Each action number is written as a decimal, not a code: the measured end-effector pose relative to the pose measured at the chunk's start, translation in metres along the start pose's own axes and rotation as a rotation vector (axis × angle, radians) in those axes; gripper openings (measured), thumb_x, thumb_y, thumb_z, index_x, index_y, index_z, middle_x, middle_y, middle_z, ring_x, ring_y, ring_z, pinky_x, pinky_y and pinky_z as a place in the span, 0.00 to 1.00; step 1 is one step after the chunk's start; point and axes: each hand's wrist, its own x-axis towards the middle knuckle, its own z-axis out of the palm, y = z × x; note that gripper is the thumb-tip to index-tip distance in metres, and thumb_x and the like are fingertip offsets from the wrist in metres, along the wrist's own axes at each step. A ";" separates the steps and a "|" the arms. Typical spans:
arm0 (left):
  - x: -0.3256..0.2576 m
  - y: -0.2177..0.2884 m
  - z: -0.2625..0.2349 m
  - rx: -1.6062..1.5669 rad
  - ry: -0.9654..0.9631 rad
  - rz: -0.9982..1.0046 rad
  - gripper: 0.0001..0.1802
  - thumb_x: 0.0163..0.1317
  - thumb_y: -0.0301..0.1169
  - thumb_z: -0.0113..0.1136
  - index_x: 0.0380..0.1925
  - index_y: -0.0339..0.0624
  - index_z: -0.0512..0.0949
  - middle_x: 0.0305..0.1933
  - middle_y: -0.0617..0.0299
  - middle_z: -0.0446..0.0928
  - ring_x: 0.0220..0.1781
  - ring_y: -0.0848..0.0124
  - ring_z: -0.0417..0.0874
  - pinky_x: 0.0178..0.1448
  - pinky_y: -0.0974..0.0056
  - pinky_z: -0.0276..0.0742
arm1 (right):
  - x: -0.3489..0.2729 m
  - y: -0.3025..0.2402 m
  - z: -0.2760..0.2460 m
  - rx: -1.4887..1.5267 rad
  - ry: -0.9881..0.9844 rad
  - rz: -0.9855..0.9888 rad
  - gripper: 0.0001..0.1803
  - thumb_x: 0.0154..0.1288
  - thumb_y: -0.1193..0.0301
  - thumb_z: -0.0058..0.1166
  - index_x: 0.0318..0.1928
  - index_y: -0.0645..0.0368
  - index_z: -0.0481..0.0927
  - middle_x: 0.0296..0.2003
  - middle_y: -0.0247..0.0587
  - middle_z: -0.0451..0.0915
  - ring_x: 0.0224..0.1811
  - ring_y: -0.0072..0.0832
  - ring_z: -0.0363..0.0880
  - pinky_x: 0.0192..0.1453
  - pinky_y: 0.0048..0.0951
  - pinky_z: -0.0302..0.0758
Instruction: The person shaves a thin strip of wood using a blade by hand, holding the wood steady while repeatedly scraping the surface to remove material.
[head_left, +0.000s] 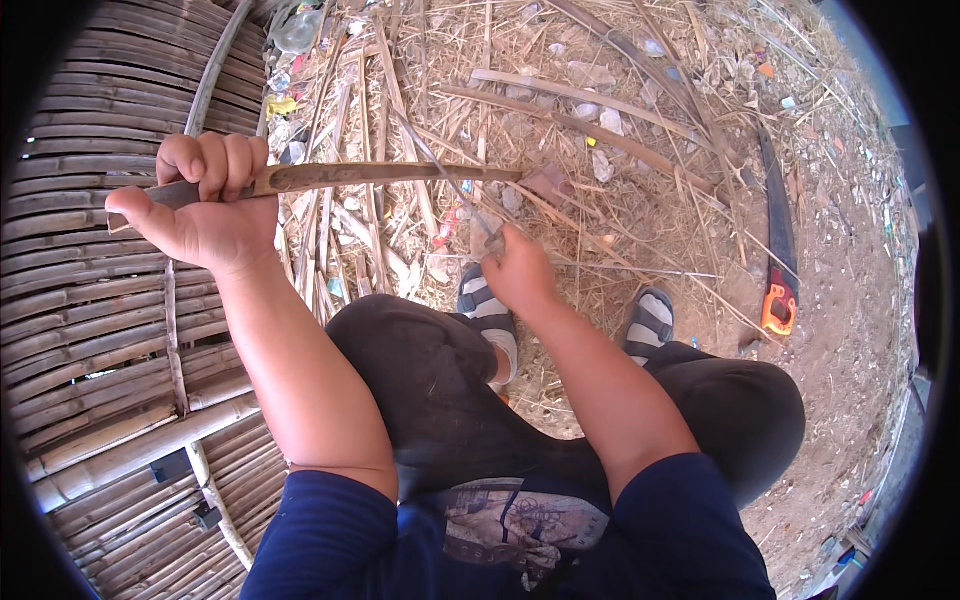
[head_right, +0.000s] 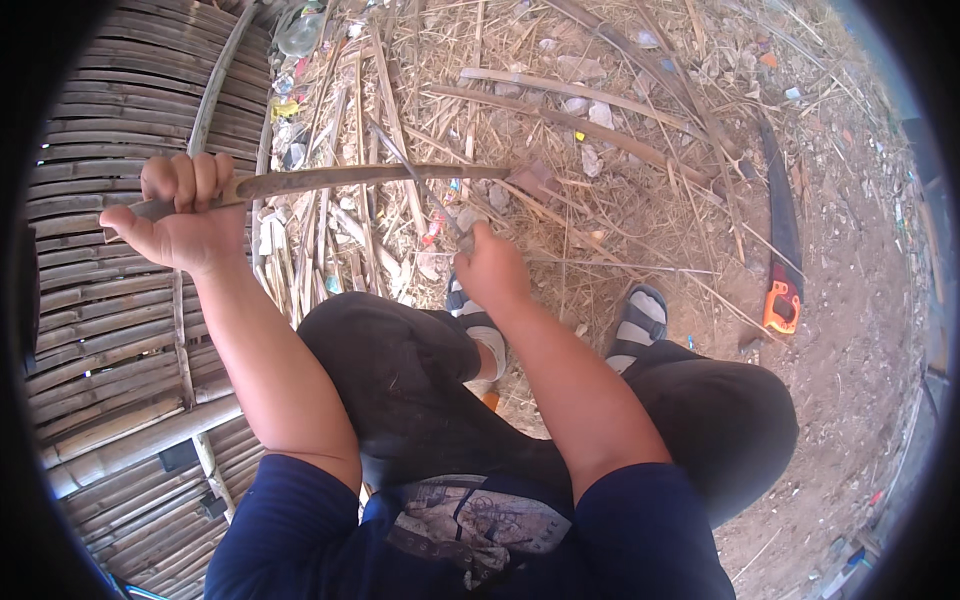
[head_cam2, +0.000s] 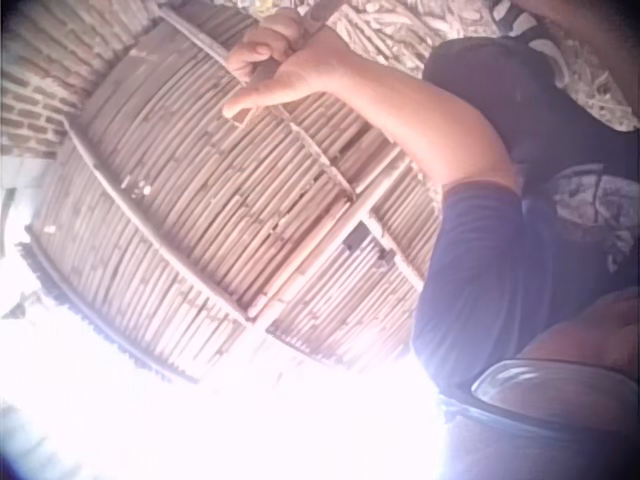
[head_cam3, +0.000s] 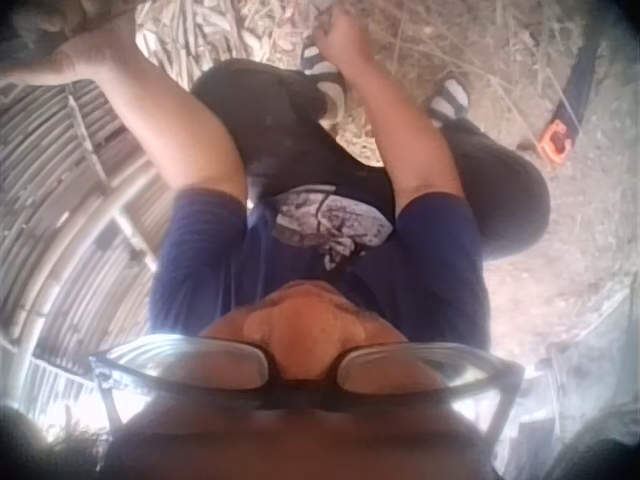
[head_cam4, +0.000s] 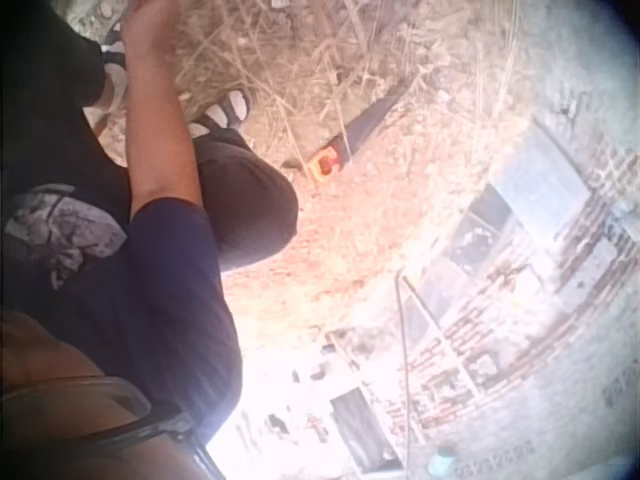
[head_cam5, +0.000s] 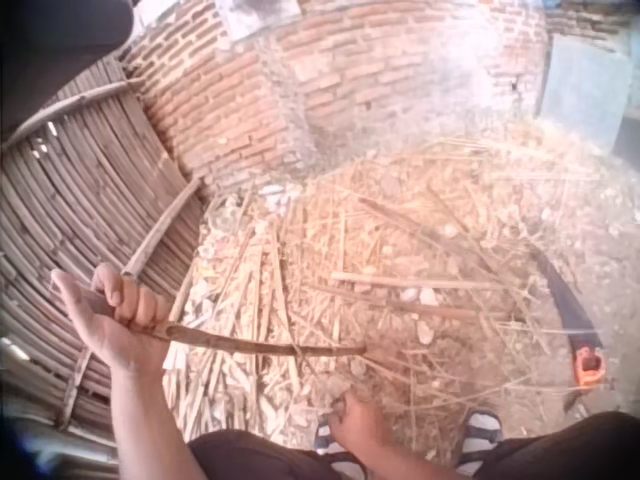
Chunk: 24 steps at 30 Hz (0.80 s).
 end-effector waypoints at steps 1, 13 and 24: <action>0.001 0.001 -0.003 -0.018 -0.012 -0.004 0.42 0.50 0.80 0.54 0.17 0.49 0.62 0.13 0.72 0.50 0.18 0.76 0.45 0.27 0.66 0.42 | -0.004 -0.010 0.000 0.024 -0.005 0.005 0.19 0.59 0.68 0.61 0.48 0.60 0.74 0.33 0.57 0.83 0.39 0.55 0.84 0.41 0.51 0.78; -0.009 0.001 0.002 -0.128 -0.230 -0.053 0.36 0.64 0.68 0.52 0.18 0.48 0.64 0.14 0.72 0.50 0.19 0.75 0.45 0.29 0.65 0.45 | 0.018 -0.015 0.000 0.165 0.035 -0.103 0.20 0.56 0.71 0.61 0.49 0.64 0.76 0.35 0.59 0.83 0.41 0.53 0.85 0.47 0.47 0.79; -0.009 -0.001 0.008 -0.113 -0.163 -0.023 0.32 0.68 0.62 0.54 0.17 0.48 0.63 0.15 0.72 0.50 0.19 0.75 0.45 0.30 0.64 0.45 | 0.001 -0.069 -0.031 0.161 -0.063 -0.150 0.15 0.58 0.70 0.60 0.45 0.61 0.75 0.38 0.56 0.84 0.42 0.54 0.84 0.47 0.50 0.79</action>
